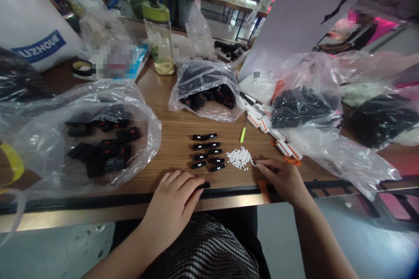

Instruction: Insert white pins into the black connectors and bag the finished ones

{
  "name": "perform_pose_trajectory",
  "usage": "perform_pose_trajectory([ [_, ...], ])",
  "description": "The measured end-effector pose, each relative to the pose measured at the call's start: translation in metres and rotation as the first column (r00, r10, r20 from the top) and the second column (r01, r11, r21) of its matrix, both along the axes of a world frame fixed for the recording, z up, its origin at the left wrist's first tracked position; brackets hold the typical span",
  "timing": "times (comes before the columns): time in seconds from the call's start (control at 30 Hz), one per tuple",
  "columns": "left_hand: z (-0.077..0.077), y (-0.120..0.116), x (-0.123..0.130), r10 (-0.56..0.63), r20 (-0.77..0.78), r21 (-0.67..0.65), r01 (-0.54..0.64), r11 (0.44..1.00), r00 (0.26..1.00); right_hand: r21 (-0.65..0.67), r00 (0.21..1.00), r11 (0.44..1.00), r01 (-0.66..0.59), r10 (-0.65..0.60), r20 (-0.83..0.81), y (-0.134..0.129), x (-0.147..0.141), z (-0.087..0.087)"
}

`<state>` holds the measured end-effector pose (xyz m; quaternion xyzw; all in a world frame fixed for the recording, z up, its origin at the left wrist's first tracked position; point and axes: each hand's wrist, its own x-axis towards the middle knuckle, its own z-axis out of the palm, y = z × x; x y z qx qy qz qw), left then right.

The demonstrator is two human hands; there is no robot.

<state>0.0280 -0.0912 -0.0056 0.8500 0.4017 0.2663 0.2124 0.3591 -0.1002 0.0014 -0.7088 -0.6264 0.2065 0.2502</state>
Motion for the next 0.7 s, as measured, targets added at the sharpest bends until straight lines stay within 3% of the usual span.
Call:
perform_pose_trajectory([
  [0.27, -0.005, -0.001, 0.001, 0.055, 0.038, 0.005, -0.055, 0.998, 0.998, 0.223, 0.972, 0.975, 0.016, -0.068, 0.227, -0.008, -0.012, -0.015],
  [0.43, -0.005, 0.000, 0.000, 0.017, 0.050, -0.022, -0.016, 1.000, 0.999, 0.228, 0.986, 0.968, 0.104, -0.130, 0.102, -0.012, -0.028, -0.007],
  [0.5, -0.003, 0.000, 0.000, -0.004, 0.054, -0.033, 0.006, 0.999, 0.999, 0.255, 0.998, 0.965, 0.053, -0.061, 0.026, -0.016, -0.046, 0.002],
  [0.63, -0.002, 0.000, -0.001, -0.004, 0.070, -0.063, 0.009, 0.998, 0.998, 0.210, 0.968, 0.951, -0.225, 0.243, -0.061, -0.023, -0.097, 0.019],
  [0.7, -0.002, 0.000, -0.001, 0.004, 0.077, -0.076, 0.002, 0.997, 0.997, 0.186, 0.944, 0.933, -0.309, 0.324, -0.059, -0.023, -0.119, 0.022],
])
